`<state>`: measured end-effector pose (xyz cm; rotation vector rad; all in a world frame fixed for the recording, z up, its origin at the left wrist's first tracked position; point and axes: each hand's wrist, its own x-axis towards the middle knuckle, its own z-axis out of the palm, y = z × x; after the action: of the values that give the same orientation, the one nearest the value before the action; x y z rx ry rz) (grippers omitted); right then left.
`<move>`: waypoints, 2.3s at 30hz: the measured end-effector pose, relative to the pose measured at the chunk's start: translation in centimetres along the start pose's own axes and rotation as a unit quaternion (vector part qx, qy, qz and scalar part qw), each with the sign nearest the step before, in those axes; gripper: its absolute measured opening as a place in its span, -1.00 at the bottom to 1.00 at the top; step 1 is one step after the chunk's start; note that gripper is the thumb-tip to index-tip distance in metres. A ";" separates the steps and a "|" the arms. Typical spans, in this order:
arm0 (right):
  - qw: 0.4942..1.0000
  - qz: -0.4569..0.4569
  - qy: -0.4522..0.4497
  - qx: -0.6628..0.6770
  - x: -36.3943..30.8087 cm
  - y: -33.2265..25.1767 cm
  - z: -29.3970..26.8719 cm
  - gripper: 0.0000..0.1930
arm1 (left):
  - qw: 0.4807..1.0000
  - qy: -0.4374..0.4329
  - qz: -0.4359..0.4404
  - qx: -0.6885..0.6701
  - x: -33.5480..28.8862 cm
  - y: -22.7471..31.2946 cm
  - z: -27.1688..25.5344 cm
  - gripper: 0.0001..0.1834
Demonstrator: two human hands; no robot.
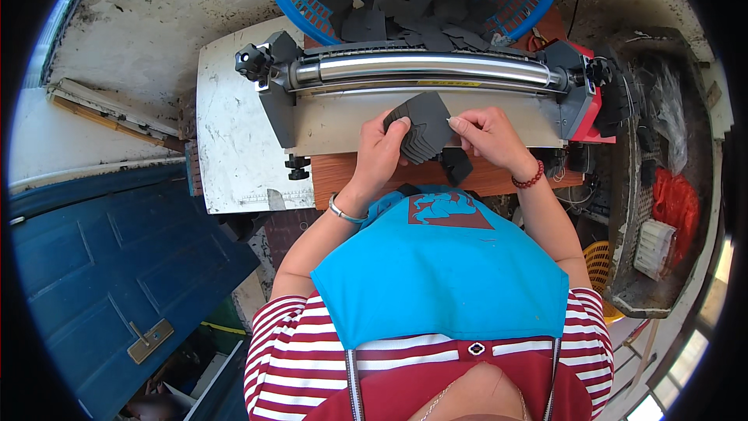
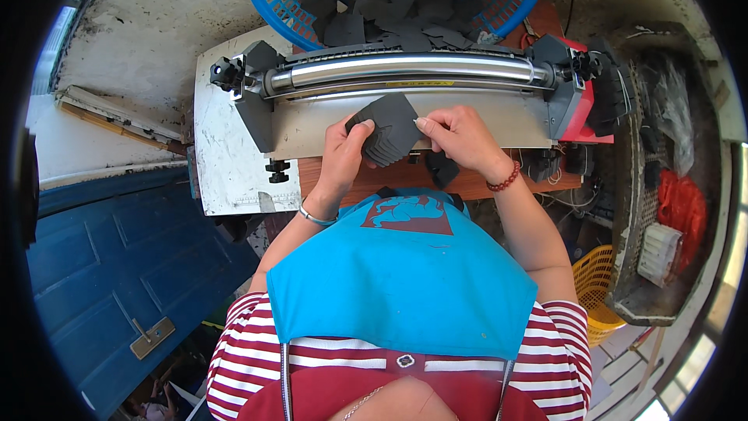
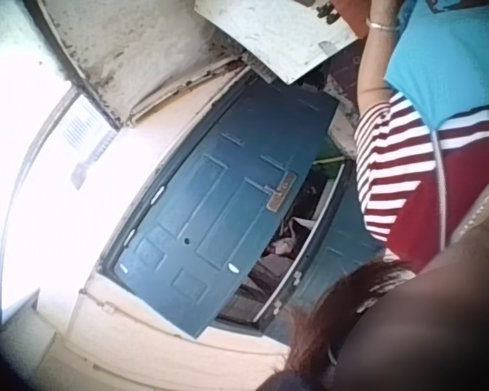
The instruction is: Thinning the edges of leather shoe components using a skiving machine.
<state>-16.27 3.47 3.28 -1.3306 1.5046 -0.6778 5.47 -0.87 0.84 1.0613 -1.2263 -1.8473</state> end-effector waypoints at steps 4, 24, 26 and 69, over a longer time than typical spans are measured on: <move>0.999 0.021 0.014 0.019 -0.3 0.4 -0.7 -0.59 | 1.000 0.013 0.017 0.013 0.0 0.5 -0.5 -0.73; 0.996 0.076 0.026 -0.048 0.2 1.9 -1.8 -0.61 | 0.999 0.024 0.019 0.023 0.3 0.6 -1.2 -0.66; 0.992 0.090 0.064 -0.052 0.8 1.5 -2.0 -0.62 | 0.999 0.021 0.020 0.037 0.3 0.4 -1.2 -0.66; 0.998 0.021 0.005 0.058 1.2 0.2 0.6 -0.63 | 0.999 -0.026 -0.036 0.010 0.9 0.2 0.4 -0.69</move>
<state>-15.73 2.52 2.54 -1.2072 1.4740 -0.7347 4.75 -1.59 0.83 1.0869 -1.2540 -1.9311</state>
